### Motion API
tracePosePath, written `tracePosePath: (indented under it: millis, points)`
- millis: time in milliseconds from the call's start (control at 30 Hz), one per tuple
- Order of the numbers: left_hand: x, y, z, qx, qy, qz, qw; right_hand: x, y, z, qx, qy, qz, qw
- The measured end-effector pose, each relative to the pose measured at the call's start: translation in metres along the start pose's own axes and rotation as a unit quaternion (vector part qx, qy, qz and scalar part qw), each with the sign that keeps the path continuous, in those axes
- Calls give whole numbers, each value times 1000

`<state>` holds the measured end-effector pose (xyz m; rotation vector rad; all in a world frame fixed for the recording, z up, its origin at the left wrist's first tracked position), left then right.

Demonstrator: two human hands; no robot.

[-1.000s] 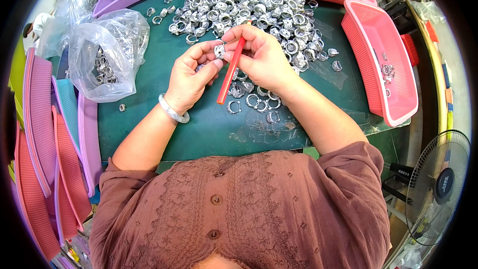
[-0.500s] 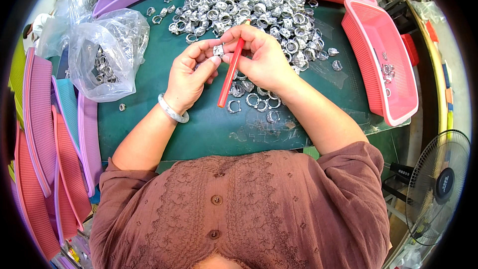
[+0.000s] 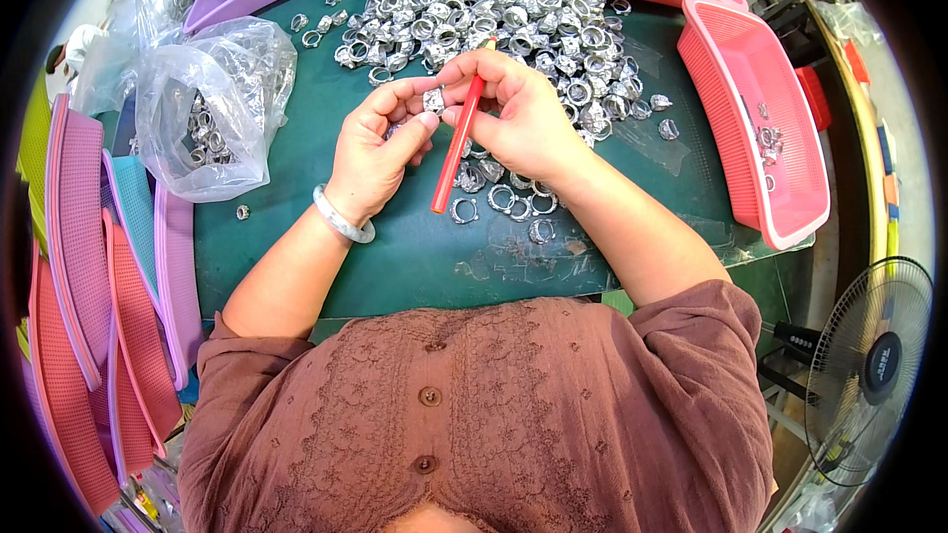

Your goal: The person sorts small metal rings and circular components on a workstation by hand, using a small red tool to move and organize the items, and occasionally places sorted pieces into pink plastic trays.

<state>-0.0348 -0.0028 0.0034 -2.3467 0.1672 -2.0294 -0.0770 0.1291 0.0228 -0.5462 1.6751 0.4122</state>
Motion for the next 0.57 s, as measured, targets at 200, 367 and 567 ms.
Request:
tracePosePath:
  millis: [200, 367, 567]
  points:
    - [1, 0, 0, 2, -12, 3, 1000, -1, 0, 1, 12, -2, 1, 1000]
    - [-1, 2, -1, 4, -19, -5, 1000, -2, 0, 1, 14, 3, 12, 1000]
    - [-2, 3, 0, -8, -3, -39, 999, -1, 0, 1, 8, 4, -8, 1000]
Point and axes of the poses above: each hand's wrist, its own z-axis away from the middle knuckle, its own y-axis out of the back of the hand, x = y × z, the point moved 5 cm from there along -z, towards the middle knuckle
